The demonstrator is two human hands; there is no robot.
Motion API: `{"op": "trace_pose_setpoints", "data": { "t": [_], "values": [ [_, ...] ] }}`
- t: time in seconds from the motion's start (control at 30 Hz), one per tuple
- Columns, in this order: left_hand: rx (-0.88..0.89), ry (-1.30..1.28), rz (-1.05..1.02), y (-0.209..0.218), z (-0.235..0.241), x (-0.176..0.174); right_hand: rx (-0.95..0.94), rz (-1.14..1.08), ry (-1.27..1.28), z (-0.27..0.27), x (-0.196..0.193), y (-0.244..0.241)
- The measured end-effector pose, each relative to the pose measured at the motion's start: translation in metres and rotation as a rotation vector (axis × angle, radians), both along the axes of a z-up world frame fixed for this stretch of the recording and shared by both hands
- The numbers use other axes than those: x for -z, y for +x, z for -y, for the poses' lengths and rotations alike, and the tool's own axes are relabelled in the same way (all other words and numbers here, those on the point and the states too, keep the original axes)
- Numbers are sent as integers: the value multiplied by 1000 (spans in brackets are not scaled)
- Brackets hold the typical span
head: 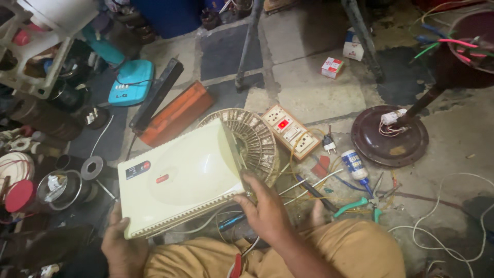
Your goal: The person uses a screwdriver to tighten screws on a small black component attached to a white plastic casing. They then close the casing, plug a power cord into a nearby extension board, and open the casing again to inspect the internal wiring.
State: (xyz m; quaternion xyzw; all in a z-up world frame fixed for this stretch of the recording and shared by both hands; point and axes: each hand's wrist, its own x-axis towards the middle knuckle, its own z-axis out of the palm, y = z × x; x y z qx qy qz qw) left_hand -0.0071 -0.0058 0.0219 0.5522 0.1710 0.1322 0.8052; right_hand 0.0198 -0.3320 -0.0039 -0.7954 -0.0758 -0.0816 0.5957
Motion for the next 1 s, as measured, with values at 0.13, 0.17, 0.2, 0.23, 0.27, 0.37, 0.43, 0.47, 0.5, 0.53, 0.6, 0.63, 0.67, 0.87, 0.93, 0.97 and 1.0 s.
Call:
{"op": "trace_pose_setpoints", "data": {
  "t": [0.13,0.17,0.2,0.23,0.27,0.37,0.43,0.47,0.5,0.53,0.6,0.63,0.67,0.87,0.93,0.97,1.0],
  "values": [
    [-7,-3,-35,-3,2,-5,16,-31,-35,-3,-2,-2],
    [-14,-7,-38,-3,2,-5,19,-19,-50,-3,-3,-2],
    [-18,-11,-40,-1,2,-5,23,-41,-58,-4,-5,-3],
    [-23,-16,-43,0,1,-5,27,-63,-65,-4,-8,-4],
    [-32,-9,-52,1,1,-4,33,-86,-74,-3,-10,-3],
    [-50,-14,-58,2,1,-2,4,-215,-8,0,-19,-2],
    [-49,-50,-33,3,3,-3,-10,-315,106,1,-23,0],
    [-53,-35,-50,3,4,-4,-18,-364,164,1,-25,1],
    [-56,-20,-66,4,5,-6,-31,-387,165,1,-25,1],
    [-60,-6,-81,5,6,-8,-44,-409,164,1,-24,2],
    [-47,-3,-83,7,7,-14,-9,-426,109,-1,-18,4],
    [-42,-1,-85,8,5,-17,38,-421,54,-2,-12,6],
    [-38,8,-86,9,3,-19,76,-418,-3,-3,-6,4],
    [82,56,47,64,-30,-19,135,-358,111,-21,26,-4],
    [69,13,-16,83,-39,-14,148,-536,13,-29,32,0],
    [64,-9,-47,89,-43,-10,155,-625,-37,-33,34,1],
    [62,-11,-30,92,-45,-5,172,-384,-15,-36,35,5]
  ]
}}
